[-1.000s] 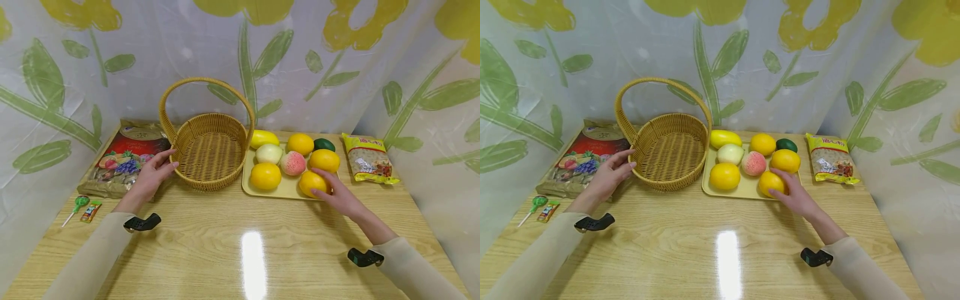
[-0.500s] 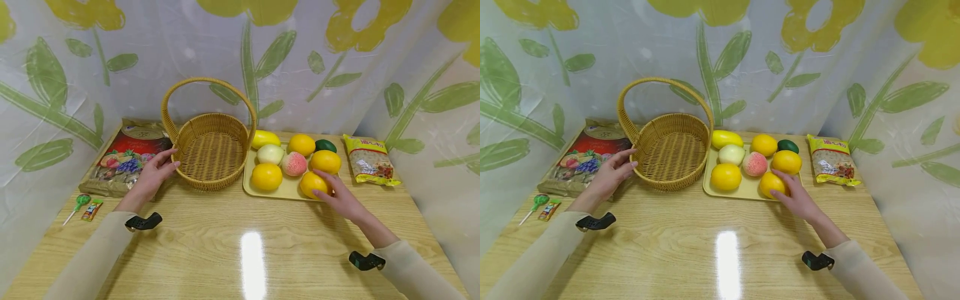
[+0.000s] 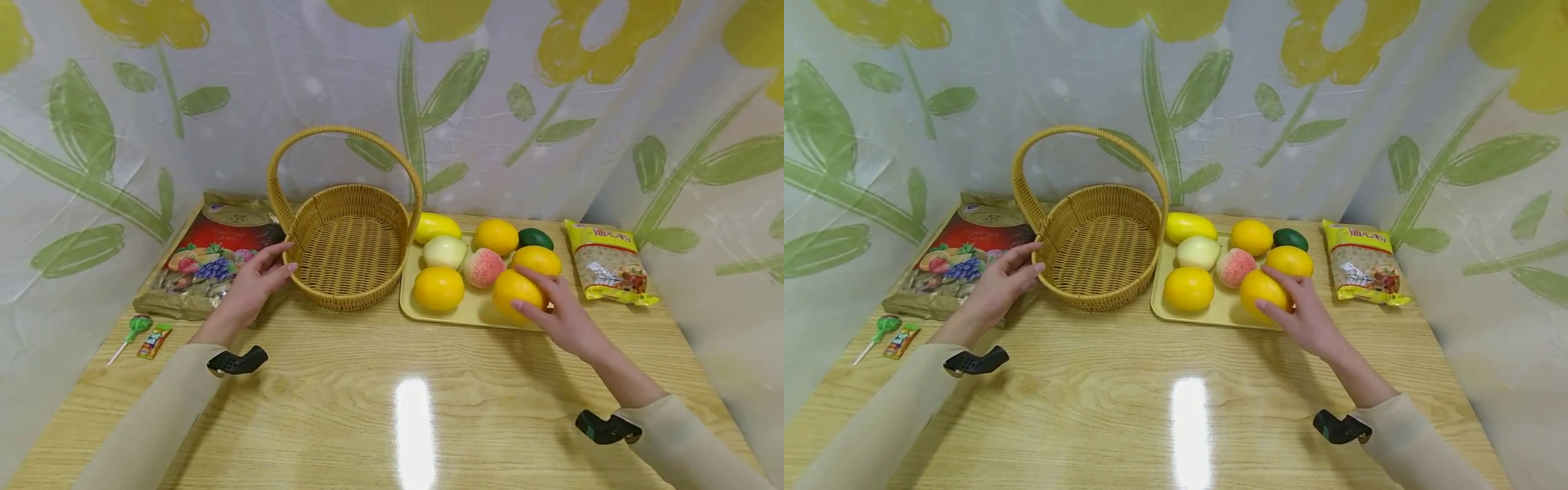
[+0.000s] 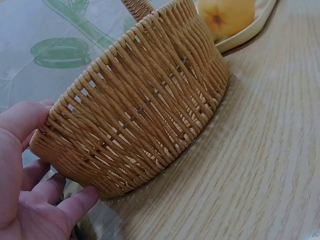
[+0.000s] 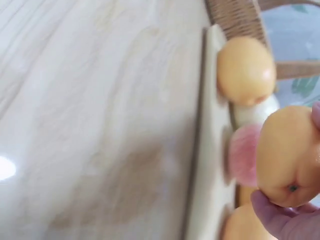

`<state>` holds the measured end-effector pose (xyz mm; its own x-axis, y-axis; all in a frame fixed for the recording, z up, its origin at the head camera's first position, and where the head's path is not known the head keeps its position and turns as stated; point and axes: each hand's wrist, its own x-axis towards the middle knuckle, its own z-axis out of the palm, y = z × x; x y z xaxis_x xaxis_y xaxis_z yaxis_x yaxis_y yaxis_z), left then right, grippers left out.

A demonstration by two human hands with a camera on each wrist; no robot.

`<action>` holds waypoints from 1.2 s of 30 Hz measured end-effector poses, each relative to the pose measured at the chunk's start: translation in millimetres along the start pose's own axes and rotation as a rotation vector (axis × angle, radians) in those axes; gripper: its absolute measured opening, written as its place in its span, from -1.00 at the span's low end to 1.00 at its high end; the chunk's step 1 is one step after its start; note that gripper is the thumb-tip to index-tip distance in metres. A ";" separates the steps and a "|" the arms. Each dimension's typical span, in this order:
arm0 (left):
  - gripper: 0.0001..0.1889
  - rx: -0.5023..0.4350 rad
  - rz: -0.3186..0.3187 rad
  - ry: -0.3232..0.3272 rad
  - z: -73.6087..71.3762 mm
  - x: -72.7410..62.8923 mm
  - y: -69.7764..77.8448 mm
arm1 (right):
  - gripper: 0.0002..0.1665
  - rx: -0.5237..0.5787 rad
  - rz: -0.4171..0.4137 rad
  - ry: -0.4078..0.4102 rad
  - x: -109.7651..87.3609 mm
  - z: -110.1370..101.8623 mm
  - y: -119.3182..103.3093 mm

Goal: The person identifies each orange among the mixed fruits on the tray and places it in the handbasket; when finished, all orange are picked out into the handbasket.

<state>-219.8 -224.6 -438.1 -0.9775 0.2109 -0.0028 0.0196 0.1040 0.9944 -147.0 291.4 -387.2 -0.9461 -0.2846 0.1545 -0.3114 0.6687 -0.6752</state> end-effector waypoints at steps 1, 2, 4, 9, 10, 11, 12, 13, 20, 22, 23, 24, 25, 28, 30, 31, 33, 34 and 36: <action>-0.32 -0.002 0.000 0.000 0.0 0.0 0.1 | -0.35 -0.001 -0.008 0.006 2.0 -1.7 -4.0; -0.32 -0.003 0.000 -0.001 0.0 0.0 0.2 | -0.36 0.000 -0.010 0.005 4.2 -3.6 -8.6; -0.32 -0.007 0.001 -0.001 -0.1 0.1 0.4 | -0.37 0.003 0.015 -0.011 8.3 -7.2 -19.4; -0.33 -0.011 0.001 0.006 -1.0 -0.5 0.4 | -0.30 0.028 0.129 -0.102 22.3 -10.1 -51.0; -0.34 -0.014 0.002 0.007 -1.3 -0.8 0.3 | -0.30 0.032 0.138 -0.122 26.0 -9.0 -57.2; -0.34 -0.015 0.001 0.010 -1.4 -1.2 0.4 | -0.29 0.040 0.134 -0.142 30.1 -7.4 -63.1; -0.34 -0.018 0.001 0.011 -1.5 -1.4 0.5 | -0.29 0.047 0.124 -0.160 34.3 -5.1 -68.6; -0.34 -0.022 0.000 0.012 -1.8 -1.5 0.4 | -0.29 0.055 0.114 -0.176 38.6 -2.2 -74.1; -0.33 -0.028 -0.010 0.005 -1.0 -0.9 0.8 | -0.31 0.138 0.060 -0.265 72.0 25.5 -112.7; -0.33 -0.027 -0.007 0.007 -0.5 -0.4 1.6 | -0.30 0.196 0.060 -0.278 84.9 34.6 -122.3; -0.33 -0.024 -0.007 0.008 -0.3 0.1 1.7 | -0.30 0.218 0.065 -0.280 91.7 39.3 -126.4; -0.33 -0.022 -0.005 0.009 0.0 0.4 1.9 | -0.30 0.246 0.068 -0.282 98.7 44.3 -130.1; -0.33 -0.018 -0.007 0.014 0.3 0.7 2.0 | -0.30 0.292 0.071 -0.293 106.2 49.8 -132.8; -0.32 -0.011 -0.014 0.019 0.4 0.6 1.5 | -0.30 0.394 0.087 -0.323 127.5 67.4 -140.8; -0.32 -0.010 -0.019 0.026 0.3 0.0 0.7 | -0.29 0.431 0.090 -0.350 141.6 79.2 -145.4; -0.32 -0.012 -0.021 0.029 0.2 -0.2 0.1 | -0.28 0.431 0.090 -0.357 148.7 84.7 -147.4; -0.33 -0.019 -0.019 0.028 0.0 -0.8 -1.1 | -0.28 0.400 0.089 -0.362 162.9 94.8 -150.8; -0.34 -0.024 -0.016 0.029 -0.1 -0.8 -1.7 | -0.27 0.379 0.082 -0.360 170.2 99.4 -151.9; -0.35 -0.034 -0.011 0.029 0.0 -0.6 -2.0 | -0.28 0.329 0.077 -0.343 185.2 108.4 -152.8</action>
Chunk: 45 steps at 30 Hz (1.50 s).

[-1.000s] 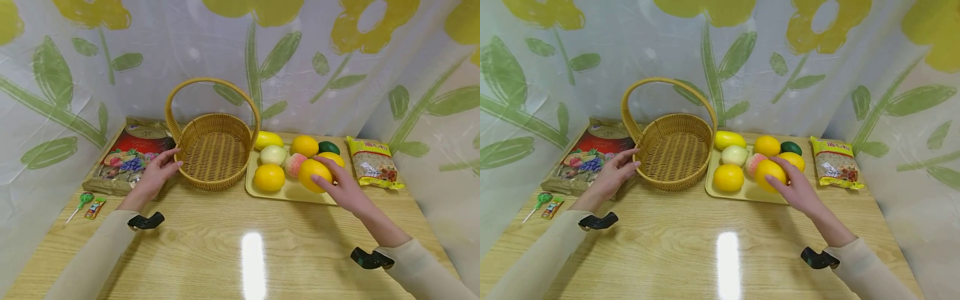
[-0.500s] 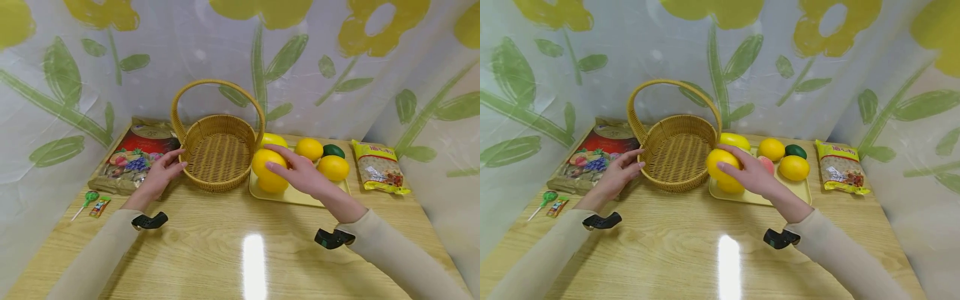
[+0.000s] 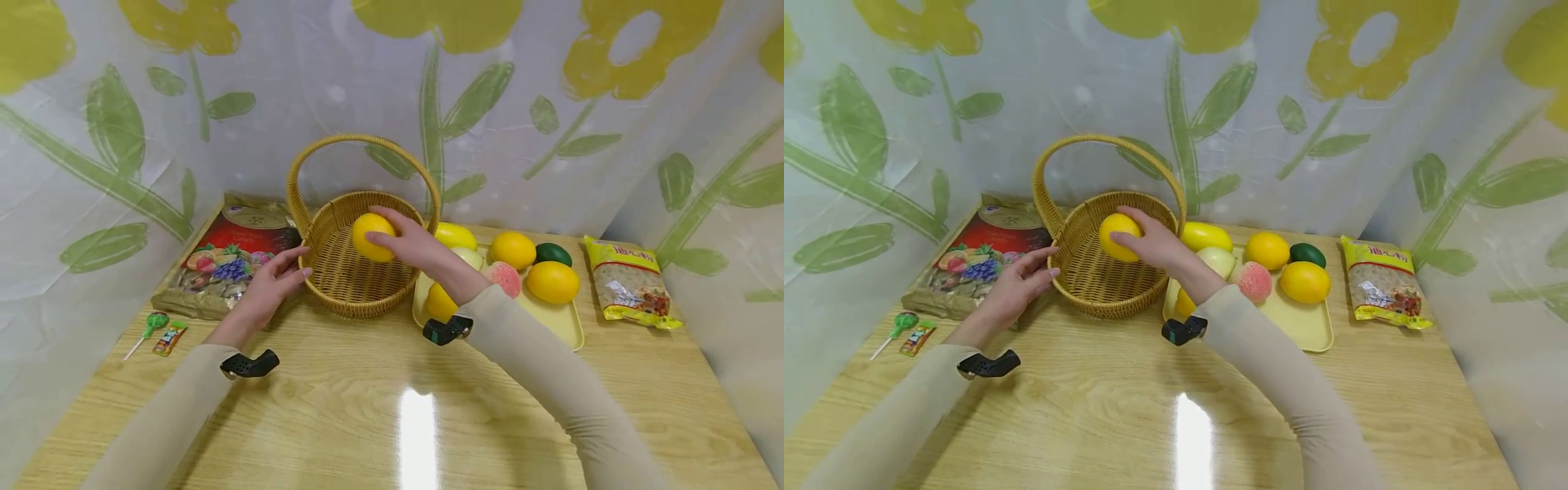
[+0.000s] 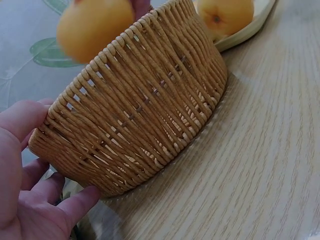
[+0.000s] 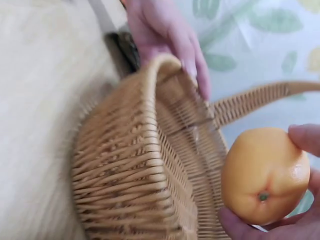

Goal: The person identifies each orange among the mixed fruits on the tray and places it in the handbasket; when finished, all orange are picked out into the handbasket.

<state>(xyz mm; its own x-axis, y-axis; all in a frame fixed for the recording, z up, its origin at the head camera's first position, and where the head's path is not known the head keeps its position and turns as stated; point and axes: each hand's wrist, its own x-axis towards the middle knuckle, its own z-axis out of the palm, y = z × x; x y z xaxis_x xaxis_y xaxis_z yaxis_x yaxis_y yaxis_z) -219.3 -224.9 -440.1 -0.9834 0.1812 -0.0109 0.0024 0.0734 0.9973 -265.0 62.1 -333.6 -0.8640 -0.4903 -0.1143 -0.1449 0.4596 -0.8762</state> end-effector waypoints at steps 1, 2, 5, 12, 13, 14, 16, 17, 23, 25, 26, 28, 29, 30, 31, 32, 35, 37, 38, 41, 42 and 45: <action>-0.35 -0.003 0.002 -0.002 0.5 0.1 -0.3 | -0.28 -0.025 0.005 0.014 7.6 1.2 0.6; -0.36 -0.005 0.005 -0.004 1.3 0.4 -0.2 | -0.28 -0.044 0.011 0.027 14.8 2.3 0.9; -0.35 -0.015 0.007 -0.011 3.4 1.8 0.1 | -0.26 -0.107 0.032 0.077 35.7 4.6 5.2; -0.37 -0.053 0.019 -0.026 8.3 3.5 0.2 | -0.27 -0.195 0.109 0.185 69.3 9.4 25.0; -0.37 -0.057 0.021 -0.027 8.6 3.7 -0.3 | -0.27 -0.188 0.120 0.196 72.1 10.8 26.8; -0.37 -0.058 0.021 -0.027 8.7 3.7 -0.7 | -0.28 -0.184 0.132 0.211 74.2 12.5 28.0; -0.37 -0.053 0.021 -0.027 8.3 3.2 -1.2 | -0.29 -0.157 0.143 0.240 77.7 16.2 29.0; -0.37 -0.048 0.019 -0.026 8.0 2.8 -1.1 | -0.29 -0.142 0.146 0.251 79.3 18.1 29.2; -0.37 -0.040 0.024 -0.020 7.3 1.5 0.0 | -0.28 -0.092 0.180 0.221 84.7 27.7 26.2; -0.37 -0.042 0.030 -0.015 7.1 1.8 -0.1 | -0.27 -0.081 0.193 0.186 84.8 29.4 23.9; -0.37 -0.041 0.031 -0.014 6.9 1.8 0.1 | -0.26 -0.067 0.201 0.166 84.7 30.0 22.5; -0.37 -0.038 0.032 -0.011 6.4 1.6 0.5 | -0.24 -0.041 0.213 0.135 84.7 30.5 20.1; -0.37 -0.036 0.032 -0.010 6.0 1.4 0.7 | -0.23 -0.024 0.220 0.124 84.8 30.7 19.1; -0.37 -0.033 0.032 -0.010 5.7 1.2 0.9 | -0.22 -0.013 0.227 0.115 85.0 30.7 17.9; -0.37 -0.032 0.031 -0.011 5.5 1.0 1.2 | -0.21 -0.006 0.233 0.108 85.3 30.6 17.2; -0.37 -0.030 0.030 -0.012 5.2 1.0 1.2 | -0.21 -0.005 0.237 0.103 85.7 30.6 16.7; -0.37 -0.029 0.027 -0.012 4.4 0.9 1.2 | -0.20 -0.030 0.236 0.098 86.9 30.7 16.1; -0.37 -0.033 0.026 -0.012 4.1 0.9 1.2 | -0.20 -0.045 0.233 0.097 87.2 30.9 15.4; -0.37 -0.036 0.026 -0.012 3.9 0.9 1.2 | -0.20 -0.049 0.232 0.097 87.3 31.0 14.8; -0.37 -0.045 0.026 -0.010 3.1 0.6 0.9 | -0.19 -0.041 0.233 0.096 87.4 31.2 11.9; -0.38 -0.046 0.024 -0.009 2.8 0.3 0.9 | -0.19 -0.036 0.234 0.093 87.5 31.2 10.6; -0.37 -0.039 0.015 -0.005 1.3 -0.6 0.4 | -0.17 -0.034 0.237 0.080 87.8 31.2 5.3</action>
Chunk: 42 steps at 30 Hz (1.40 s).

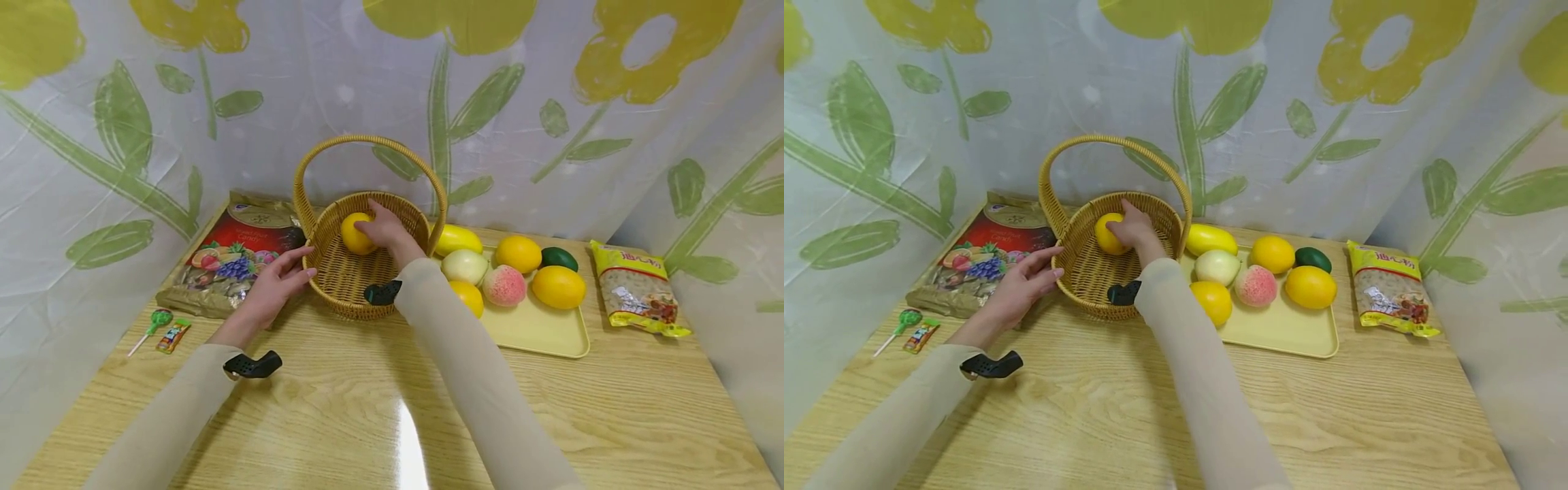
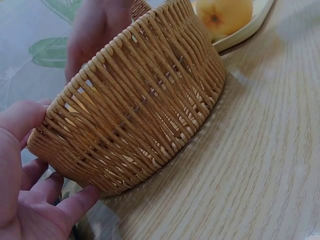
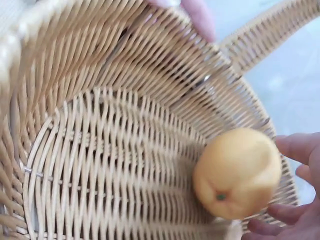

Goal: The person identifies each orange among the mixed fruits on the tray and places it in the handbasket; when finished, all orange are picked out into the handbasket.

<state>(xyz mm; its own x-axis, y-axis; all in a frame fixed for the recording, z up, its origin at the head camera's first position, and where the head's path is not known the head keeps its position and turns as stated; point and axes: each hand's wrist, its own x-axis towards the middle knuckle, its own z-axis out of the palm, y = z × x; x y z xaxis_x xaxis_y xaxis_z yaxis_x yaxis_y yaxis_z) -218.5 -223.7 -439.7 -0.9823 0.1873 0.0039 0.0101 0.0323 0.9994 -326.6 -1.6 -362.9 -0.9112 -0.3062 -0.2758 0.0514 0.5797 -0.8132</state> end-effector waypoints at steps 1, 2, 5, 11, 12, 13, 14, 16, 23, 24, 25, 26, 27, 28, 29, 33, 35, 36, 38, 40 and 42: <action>-0.37 0.005 -0.004 0.001 -0.1 -0.2 0.2 | -0.17 0.000 -0.004 -0.005 -0.7 -0.7 -1.7; -0.37 0.011 -0.007 0.003 -0.2 -0.3 0.4 | -0.16 -0.003 -0.009 -0.009 -1.7 -1.4 -3.5; -0.36 0.026 -0.012 0.011 -0.8 -0.2 0.5 | -0.16 -0.030 -0.037 -0.020 -5.1 -3.9 -8.7; -0.35 0.032 -0.001 0.005 -1.5 1.2 -2.0 | -0.17 -0.206 -0.166 -0.049 -22.8 -11.1 -16.8; -0.35 0.034 -0.001 0.004 -1.5 1.4 -2.4 | -0.17 -0.242 -0.198 -0.055 -28.0 -12.7 -17.4; -0.34 0.036 -0.001 0.004 -1.3 1.6 -2.9 | -0.18 -0.259 -0.227 -0.067 -33.5 -14.2 -17.2; -0.34 0.038 -0.005 0.004 -0.9 1.6 -3.4 | -0.18 -0.275 -0.250 -0.081 -40.2 -15.7 -16.8; -0.33 0.041 -0.009 0.002 -0.7 1.6 -3.4 | -0.18 -0.263 -0.296 -0.114 -56.4 -18.5 -15.0; -0.35 0.045 -0.008 -0.009 -1.3 0.1 1.8 | -0.20 -0.090 -0.348 -0.185 -133.4 -28.0 5.2; -0.35 0.045 -0.009 -0.010 -0.9 -0.4 2.6 | -0.21 -0.069 -0.356 -0.184 -143.1 -30.2 11.0; -0.35 0.044 -0.014 -0.009 -1.0 -0.7 2.3 | -0.22 -0.048 -0.361 -0.184 -152.1 -32.9 16.9; -0.35 0.044 -0.016 -0.009 -1.1 -0.9 1.9 | -0.22 -0.028 -0.368 -0.184 -160.1 -35.8 23.8; -0.34 0.045 -0.018 -0.009 -1.0 -1.1 1.4 | -0.23 -0.008 -0.367 -0.183 -168.0 -39.1 30.7; -0.34 0.044 -0.017 -0.008 -0.8 -0.9 1.0 | -0.23 0.014 -0.365 -0.178 -174.9 -42.8 38.1; -0.34 0.041 -0.015 -0.007 -0.7 -0.7 0.8 | -0.23 0.034 -0.368 -0.171 -180.8 -46.7 45.9; -0.34 0.035 -0.008 -0.006 0.0 -0.1 0.1 | -0.19 0.068 -0.313 -0.094 -201.8 -63.7 76.7; -0.34 0.037 -0.009 -0.007 0.7 0.2 0.3 | -0.18 0.079 -0.282 -0.049 -209.1 -71.9 92.0; -0.34 0.044 -0.012 -0.006 0.6 0.4 0.2 | -0.17 0.081 -0.265 -0.026 -212.2 -75.6 99.2; -0.33 0.056 -0.019 -0.005 0.6 0.5 0.4 | -0.19 0.101 -0.250 0.013 -215.8 -81.9 113.1; -0.32 0.062 -0.029 -0.002 0.5 0.7 0.4 | -0.20 0.121 -0.242 0.044 -217.4 -87.0 125.8; -0.31 0.066 -0.039 -0.002 -0.1 0.6 0.5 | -0.21 0.133 -0.235 0.072 -217.7 -90.7 136.7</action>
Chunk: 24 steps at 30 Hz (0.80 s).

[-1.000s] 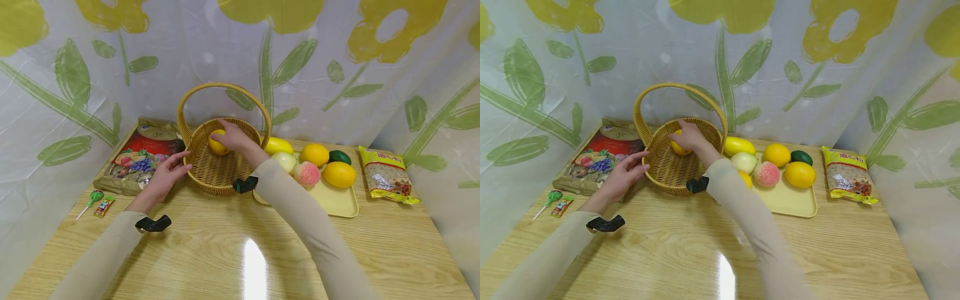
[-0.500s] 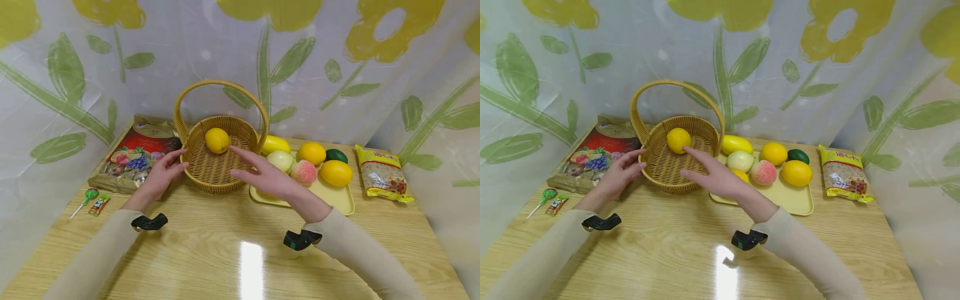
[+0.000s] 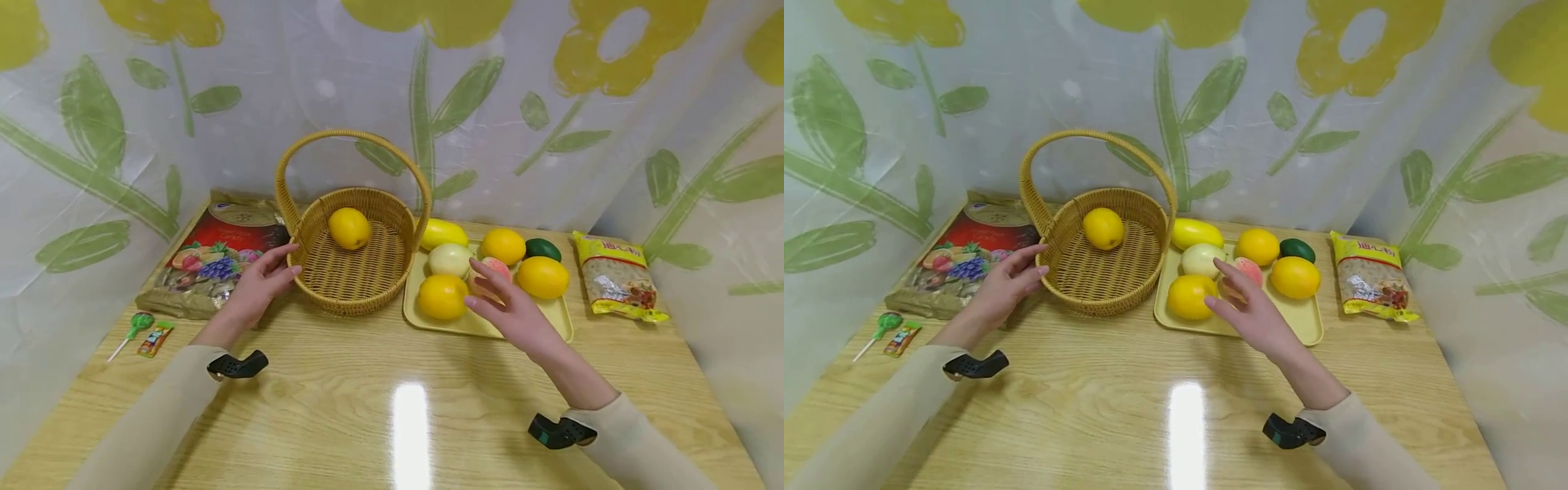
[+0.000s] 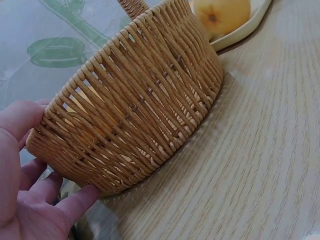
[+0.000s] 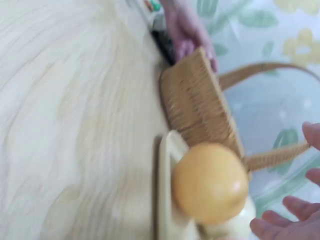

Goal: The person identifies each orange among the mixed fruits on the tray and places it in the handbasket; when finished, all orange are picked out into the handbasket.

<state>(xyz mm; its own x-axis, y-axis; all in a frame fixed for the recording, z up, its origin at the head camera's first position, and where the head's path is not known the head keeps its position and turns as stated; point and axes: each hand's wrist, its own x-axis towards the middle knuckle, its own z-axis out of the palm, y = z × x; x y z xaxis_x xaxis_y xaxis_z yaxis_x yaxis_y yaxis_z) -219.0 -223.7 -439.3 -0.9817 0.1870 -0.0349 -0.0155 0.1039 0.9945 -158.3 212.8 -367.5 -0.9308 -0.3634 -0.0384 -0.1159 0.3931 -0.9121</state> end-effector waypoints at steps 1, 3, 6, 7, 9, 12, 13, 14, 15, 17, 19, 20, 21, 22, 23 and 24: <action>-0.31 -0.003 -0.002 -0.002 0.0 -0.1 0.2 | -0.22 0.001 0.000 0.010 -0.8 -2.1 4.3; -0.31 -0.004 -0.007 -0.005 -0.5 -0.6 0.3 | -0.22 -0.006 0.007 0.025 -1.9 -5.5 11.4; -0.31 -0.004 -0.012 -0.003 -1.0 -1.8 1.0 | -0.22 -0.005 0.008 0.021 -1.7 -8.5 19.3; -0.31 -0.004 -0.011 0.002 -1.1 -2.0 1.0 | -0.22 -0.008 0.004 0.016 -0.9 -9.2 21.8; -0.32 0.000 -0.008 0.010 -1.3 -2.2 1.0 | -0.21 -0.007 -0.004 0.004 0.9 -10.4 26.4; -0.33 -0.005 0.005 0.011 -1.0 -1.3 0.3 | -0.21 -0.013 -0.012 -0.010 2.6 -11.9 31.2; -0.33 -0.006 0.008 0.009 -0.6 -0.8 -0.1 | -0.21 -0.017 -0.014 -0.015 2.7 -12.5 32.3; -0.33 -0.004 0.010 0.006 -0.5 -0.5 -0.4 | -0.21 -0.017 -0.014 -0.020 2.6 -12.9 32.7; -0.33 -0.006 0.009 0.004 -0.1 -0.1 -0.6 | -0.21 -0.021 -0.009 -0.026 2.5 -13.2 32.9; -0.32 0.002 0.006 0.006 -0.4 -0.1 -1.0 | -0.20 -0.022 -0.013 -0.046 3.8 -12.7 32.6; -0.32 0.009 0.003 0.011 -0.5 -0.2 -1.1 | -0.18 -0.022 -0.003 -0.064 5.5 -11.5 32.0; -0.32 0.012 0.002 0.012 -0.6 -0.1 -1.2 | -0.18 -0.020 0.003 -0.071 6.5 -10.5 31.6; -0.32 0.012 0.002 0.013 -0.4 0.1 -1.2 | -0.17 -0.021 0.006 -0.077 7.6 -9.5 32.0; -0.32 0.011 0.004 0.012 -0.2 0.4 -1.3 | -0.16 -0.020 0.006 -0.083 8.8 -8.4 32.4; -0.32 0.009 0.006 0.010 0.0 0.6 -1.4 | -0.16 -0.019 0.005 -0.088 10.1 -7.1 32.8; -0.32 0.007 0.008 0.007 0.2 0.7 -1.4 | -0.16 -0.019 0.012 -0.089 11.5 -5.8 33.4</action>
<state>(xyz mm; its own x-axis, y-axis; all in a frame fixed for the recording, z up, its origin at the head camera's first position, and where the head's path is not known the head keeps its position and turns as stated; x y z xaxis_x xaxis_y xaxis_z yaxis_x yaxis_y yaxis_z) -219.7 -223.5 -440.7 -0.9832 0.1808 -0.0264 -0.0066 0.1092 0.9940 -174.8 226.6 -396.0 -0.8978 -0.4321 -0.0857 -0.1125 0.4131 -0.9037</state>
